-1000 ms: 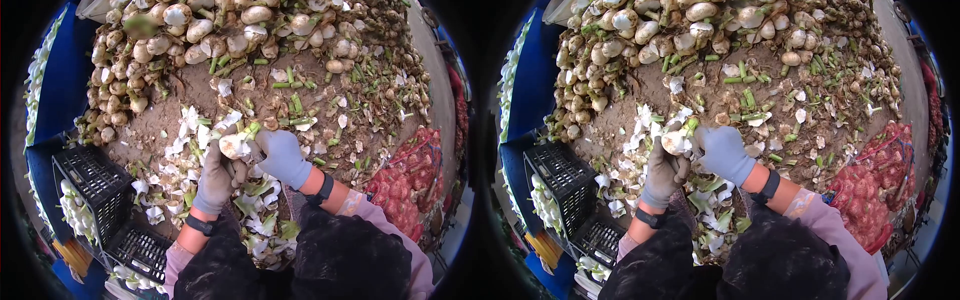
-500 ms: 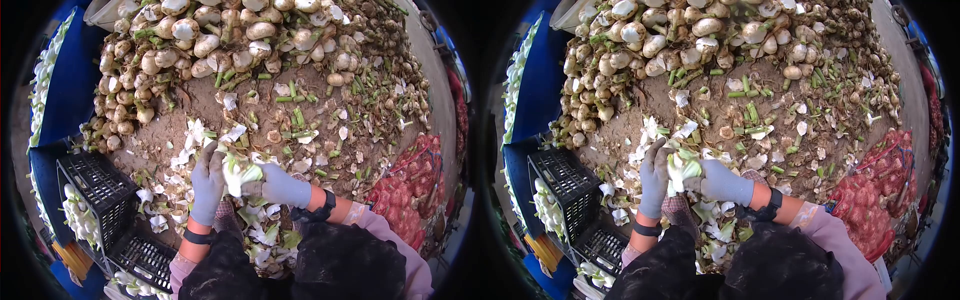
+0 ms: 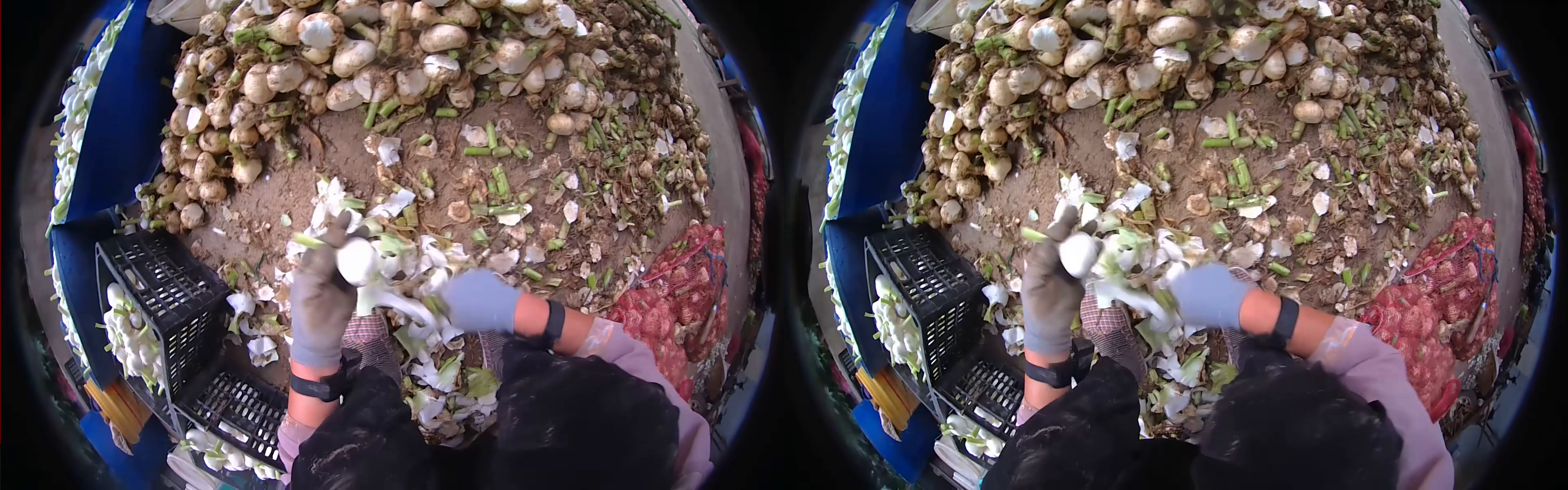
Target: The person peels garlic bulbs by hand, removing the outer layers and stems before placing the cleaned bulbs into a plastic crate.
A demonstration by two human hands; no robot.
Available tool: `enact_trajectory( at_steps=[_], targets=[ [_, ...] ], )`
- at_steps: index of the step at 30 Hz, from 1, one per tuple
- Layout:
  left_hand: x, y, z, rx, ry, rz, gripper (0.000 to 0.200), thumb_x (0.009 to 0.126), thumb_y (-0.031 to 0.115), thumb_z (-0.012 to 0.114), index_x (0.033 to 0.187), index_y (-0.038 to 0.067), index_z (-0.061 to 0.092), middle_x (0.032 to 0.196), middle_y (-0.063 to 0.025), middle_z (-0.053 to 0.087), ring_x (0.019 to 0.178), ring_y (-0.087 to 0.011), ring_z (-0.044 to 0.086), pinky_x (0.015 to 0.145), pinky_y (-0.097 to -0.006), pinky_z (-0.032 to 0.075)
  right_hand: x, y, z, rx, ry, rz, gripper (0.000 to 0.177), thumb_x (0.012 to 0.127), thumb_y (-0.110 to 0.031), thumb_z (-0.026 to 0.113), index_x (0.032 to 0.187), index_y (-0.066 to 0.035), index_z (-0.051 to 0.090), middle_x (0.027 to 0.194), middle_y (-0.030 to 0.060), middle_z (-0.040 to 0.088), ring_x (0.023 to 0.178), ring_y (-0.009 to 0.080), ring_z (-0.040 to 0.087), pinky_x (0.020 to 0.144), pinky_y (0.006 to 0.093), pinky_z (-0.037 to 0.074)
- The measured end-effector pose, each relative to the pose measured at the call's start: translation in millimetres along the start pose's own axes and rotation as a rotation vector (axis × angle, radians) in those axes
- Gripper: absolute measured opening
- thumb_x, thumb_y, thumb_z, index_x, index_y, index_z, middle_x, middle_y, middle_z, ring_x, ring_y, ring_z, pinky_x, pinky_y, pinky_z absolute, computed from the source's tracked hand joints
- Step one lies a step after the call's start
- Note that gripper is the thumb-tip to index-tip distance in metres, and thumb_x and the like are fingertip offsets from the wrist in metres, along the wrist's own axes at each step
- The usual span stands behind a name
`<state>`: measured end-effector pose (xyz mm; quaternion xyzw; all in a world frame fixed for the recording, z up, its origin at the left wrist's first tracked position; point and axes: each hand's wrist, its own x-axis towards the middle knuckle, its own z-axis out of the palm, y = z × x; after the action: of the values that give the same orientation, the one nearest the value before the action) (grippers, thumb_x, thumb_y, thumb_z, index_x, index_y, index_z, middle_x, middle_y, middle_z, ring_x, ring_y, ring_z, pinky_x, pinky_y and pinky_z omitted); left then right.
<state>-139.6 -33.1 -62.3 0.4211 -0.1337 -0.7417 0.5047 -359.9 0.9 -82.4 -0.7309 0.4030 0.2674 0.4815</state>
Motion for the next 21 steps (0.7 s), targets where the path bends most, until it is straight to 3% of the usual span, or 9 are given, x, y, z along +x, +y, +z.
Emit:
enact_trajectory(
  at_steps=[3, 8, 10, 12, 13, 14, 16, 19, 21],
  targets=[
    [11.6, 16.3, -36.1, -0.336, 0.021, 0.085, 0.035, 0.100, 0.018, 0.047, 0.126, -0.004, 0.052, 0.124, -0.0176, 0.058, 0.114, -0.0364, 0.058, 0.099, -0.0459, 0.050, -10.4, -8.8, 26.4, -0.074, -0.219, -0.167, 0.037, 0.077, -0.030, 0.066, 0.108, -0.010, 0.067, 0.082, 0.0138, 0.069, 0.079, 0.0298, 0.069, 0.067, 0.0408, 0.055],
    [5.6, 4.9, -31.2, -0.194, 0.107, -0.084, 0.029, 0.098, 0.023, 0.050, 0.113, -0.001, 0.057, 0.109, -0.0162, 0.064, 0.104, -0.0331, 0.063, 0.089, -0.0416, 0.057, -10.6, -10.7, -39.4, 0.296, 0.470, -0.004, 0.051, 0.083, -0.041, 0.068, 0.125, -0.014, 0.058, 0.083, 0.0126, 0.069, 0.077, 0.0293, 0.068, 0.069, 0.0406, 0.053],
    [5.7, 0.9, -53.4, 0.891, 0.163, 0.413, 0.026, 0.095, 0.016, 0.057, 0.115, -0.001, 0.058, 0.108, -0.0144, 0.065, 0.098, -0.0264, 0.064, 0.089, -0.0355, 0.054, -5.4, -5.1, -50.4, 0.292, 0.663, 0.040, 0.049, 0.083, -0.039, 0.070, 0.124, -0.015, 0.059, 0.084, 0.0108, 0.069, 0.074, 0.0274, 0.067, 0.068, 0.0390, 0.053],
    [-13.8, 60.2, -27.6, 0.971, 0.357, 0.574, 0.033, 0.087, -0.010, 0.057, 0.119, -0.002, 0.056, 0.111, -0.0109, 0.062, 0.101, -0.0163, 0.058, 0.088, -0.0303, 0.049, -16.7, 29.2, -54.1, 0.304, 0.786, 0.022, 0.039, 0.084, -0.029, 0.068, 0.119, -0.015, 0.062, 0.088, 0.0119, 0.068, 0.081, 0.0278, 0.066, 0.073, 0.0392, 0.053],
    [-17.4, 95.6, -52.6, 0.290, 0.360, 0.557, 0.038, 0.088, -0.006, 0.056, 0.126, -0.002, 0.052, 0.119, -0.0109, 0.058, 0.106, -0.0181, 0.056, 0.090, -0.0332, 0.048, -30.4, 55.7, -56.9, 0.270, 0.805, 0.080, 0.039, 0.084, -0.029, 0.068, 0.119, -0.015, 0.062, 0.088, 0.0119, 0.068, 0.081, 0.0278, 0.066, 0.073, 0.0392, 0.053],
    [-32.5, 117.5, -77.9, 0.252, 0.331, 0.548, 0.038, 0.088, -0.006, 0.056, 0.126, -0.002, 0.052, 0.119, -0.0109, 0.058, 0.106, -0.0181, 0.056, 0.090, -0.0332, 0.048, -40.4, 82.8, -63.6, 0.093, 1.019, 0.257, 0.036, 0.083, -0.024, 0.067, 0.117, -0.015, 0.063, 0.091, 0.0122, 0.067, 0.085, 0.0285, 0.065, 0.074, 0.0396, 0.052],
    [-56.8, 164.8, -68.4, -0.959, -0.545, 0.225, 0.055, 0.093, 0.013, 0.056, 0.142, -0.003, 0.036, 0.131, -0.0160, 0.051, 0.113, -0.0246, 0.052, 0.098, -0.0388, 0.046, -48.2, 137.6, -79.9, -0.175, 1.119, 0.709, 0.038, 0.077, -0.012, 0.066, 0.115, -0.018, 0.064, 0.108, 0.0126, 0.064, 0.093, 0.0314, 0.061, 0.079, 0.0419, 0.050],
    [-35.8, 146.4, -69.2, -0.749, -0.261, 0.325, 0.057, 0.092, 0.015, 0.058, 0.141, -0.003, 0.036, 0.115, -0.0160, 0.054, 0.098, -0.0227, 0.056, 0.087, -0.0337, 0.050, -46.4, 203.4, -96.1, -0.418, 1.126, 0.856, 0.043, 0.071, -0.015, 0.071, 0.113, -0.023, 0.063, 0.107, 0.0115, 0.059, 0.093, 0.0292, 0.060, 0.079, 0.0416, 0.049],
    [-5.7, 96.4, -54.5, -0.361, -0.139, 0.218, 0.051, 0.095, 0.024, 0.052, 0.141, 0.005, 0.042, 0.138, -0.0162, 0.049, 0.119, -0.0276, 0.054, 0.100, -0.0380, 0.046, -36.0, 229.4, -96.5, -0.529, 1.110, 0.843, 0.041, 0.070, -0.018, 0.073, 0.110, -0.023, 0.063, 0.098, 0.0111, 0.061, 0.088, 0.0288, 0.060, 0.076, 0.0415, 0.050]
  ],
)
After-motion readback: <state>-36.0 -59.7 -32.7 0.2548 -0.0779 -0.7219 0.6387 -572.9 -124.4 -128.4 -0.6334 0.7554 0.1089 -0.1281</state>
